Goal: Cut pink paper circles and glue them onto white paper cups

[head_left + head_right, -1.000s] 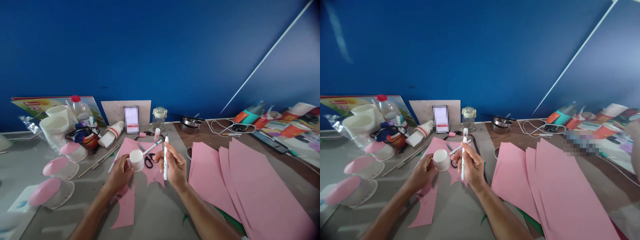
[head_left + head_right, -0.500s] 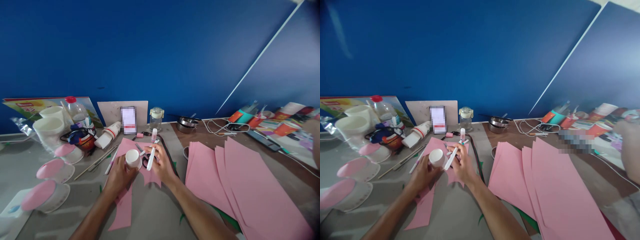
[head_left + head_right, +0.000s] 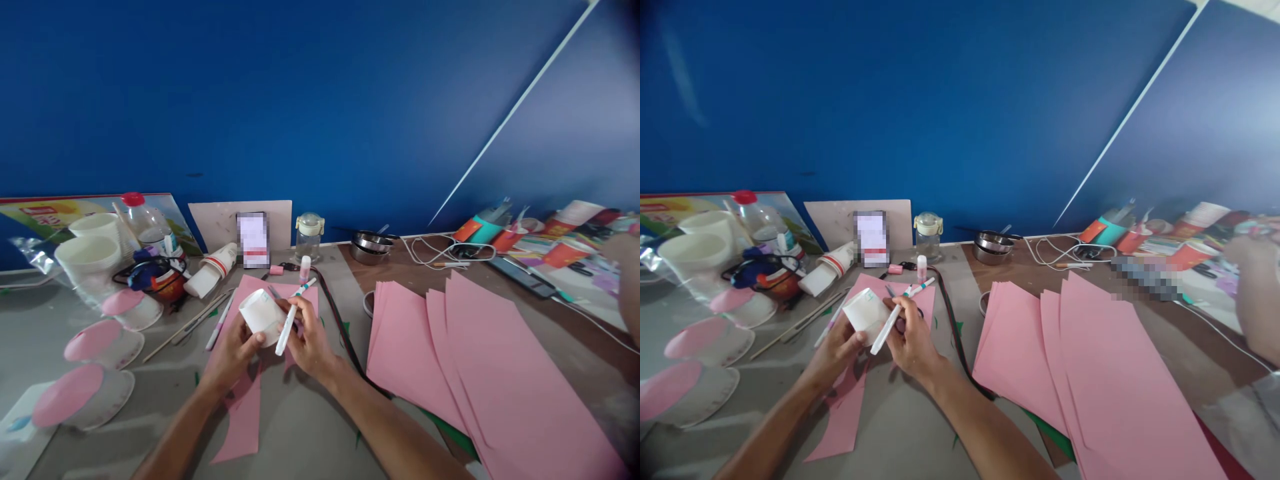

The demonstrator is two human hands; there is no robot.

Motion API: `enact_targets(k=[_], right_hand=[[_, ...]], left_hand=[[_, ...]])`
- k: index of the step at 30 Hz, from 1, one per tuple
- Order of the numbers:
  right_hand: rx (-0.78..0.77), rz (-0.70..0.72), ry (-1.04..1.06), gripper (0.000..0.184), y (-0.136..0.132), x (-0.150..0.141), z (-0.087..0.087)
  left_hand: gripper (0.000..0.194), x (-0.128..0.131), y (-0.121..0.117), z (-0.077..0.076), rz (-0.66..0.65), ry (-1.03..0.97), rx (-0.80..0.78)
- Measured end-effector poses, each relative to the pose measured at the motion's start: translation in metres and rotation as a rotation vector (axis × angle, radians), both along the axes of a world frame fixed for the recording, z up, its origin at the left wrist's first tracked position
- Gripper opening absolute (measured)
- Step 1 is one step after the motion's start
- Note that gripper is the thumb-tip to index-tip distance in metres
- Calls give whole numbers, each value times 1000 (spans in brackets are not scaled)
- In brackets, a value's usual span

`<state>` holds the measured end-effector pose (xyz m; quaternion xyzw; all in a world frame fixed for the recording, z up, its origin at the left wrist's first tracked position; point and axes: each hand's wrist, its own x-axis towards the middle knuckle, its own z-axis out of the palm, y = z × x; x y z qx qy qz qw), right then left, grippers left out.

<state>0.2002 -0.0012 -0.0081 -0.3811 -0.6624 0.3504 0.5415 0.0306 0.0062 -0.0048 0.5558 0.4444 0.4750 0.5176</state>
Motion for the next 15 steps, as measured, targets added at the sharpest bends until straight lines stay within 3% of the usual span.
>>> enact_targets(k=[8,15], right_hand=[[391,-150,-230,47,-6,-4,-7],[452,-181,-332,49,-5,-4,-6]], left_hand=[[54,10,-7,-21,-39,-423,-204],[58,13,-8,-16,-153,-571,-219]])
